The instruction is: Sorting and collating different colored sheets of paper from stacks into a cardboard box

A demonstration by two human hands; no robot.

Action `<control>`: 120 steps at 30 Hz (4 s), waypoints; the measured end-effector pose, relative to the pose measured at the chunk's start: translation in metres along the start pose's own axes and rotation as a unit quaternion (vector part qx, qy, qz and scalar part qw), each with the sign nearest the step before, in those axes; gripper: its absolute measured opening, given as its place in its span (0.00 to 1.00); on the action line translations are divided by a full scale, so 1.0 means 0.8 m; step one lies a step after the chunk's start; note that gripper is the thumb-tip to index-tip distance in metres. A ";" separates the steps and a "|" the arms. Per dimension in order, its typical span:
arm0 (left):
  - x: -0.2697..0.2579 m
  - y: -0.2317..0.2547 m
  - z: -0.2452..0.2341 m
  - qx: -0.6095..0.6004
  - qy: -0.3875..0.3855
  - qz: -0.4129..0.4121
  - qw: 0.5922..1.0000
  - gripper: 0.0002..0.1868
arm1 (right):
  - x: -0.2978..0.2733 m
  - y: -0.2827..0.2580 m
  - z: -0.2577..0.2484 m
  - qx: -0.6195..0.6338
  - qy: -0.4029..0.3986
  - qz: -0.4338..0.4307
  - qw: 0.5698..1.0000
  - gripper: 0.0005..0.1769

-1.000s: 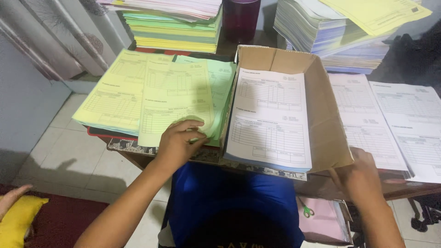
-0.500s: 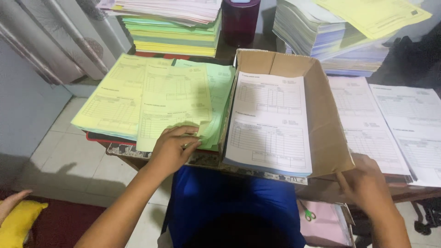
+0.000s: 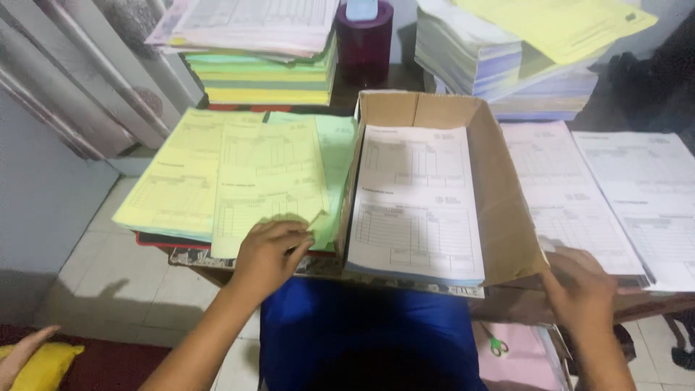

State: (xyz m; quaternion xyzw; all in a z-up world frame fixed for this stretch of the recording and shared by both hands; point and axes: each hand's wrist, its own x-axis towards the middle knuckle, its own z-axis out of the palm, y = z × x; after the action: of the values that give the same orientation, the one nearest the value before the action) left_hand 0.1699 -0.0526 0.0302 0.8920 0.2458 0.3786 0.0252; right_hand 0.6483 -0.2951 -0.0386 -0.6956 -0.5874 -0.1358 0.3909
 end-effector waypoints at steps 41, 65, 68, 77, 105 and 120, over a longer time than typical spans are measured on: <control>-0.002 -0.016 0.001 0.091 -0.045 -0.009 0.995 0.16 | 0.019 -0.029 -0.004 -0.185 -0.125 0.184 0.957 0.28; -0.004 -0.020 -0.011 0.078 -0.015 0.014 0.997 0.11 | 0.007 0.000 0.003 -0.206 -0.129 0.162 0.956 0.26; 0.004 -0.015 -0.015 0.028 0.027 0.017 0.999 0.12 | 0.013 -0.005 0.003 -0.213 -0.144 0.205 0.945 0.28; 0.027 -0.006 -0.014 -0.007 0.153 -0.075 0.985 0.09 | -0.003 0.019 0.013 -0.208 -0.092 0.129 0.965 0.23; 0.092 0.243 0.106 0.009 0.013 0.188 0.982 0.15 | 0.009 -0.006 0.006 -0.231 -0.127 0.173 0.949 0.26; 0.073 0.195 0.120 -0.053 -0.072 0.175 0.981 0.28 | -0.009 0.034 0.016 -0.231 -0.128 0.157 0.952 0.30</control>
State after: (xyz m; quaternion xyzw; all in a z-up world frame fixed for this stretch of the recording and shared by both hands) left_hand 0.3363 -0.1494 0.0366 0.9435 0.0633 0.3244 0.0238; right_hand 0.6683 -0.2916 -0.0621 -0.8618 -0.4684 -0.1144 0.1578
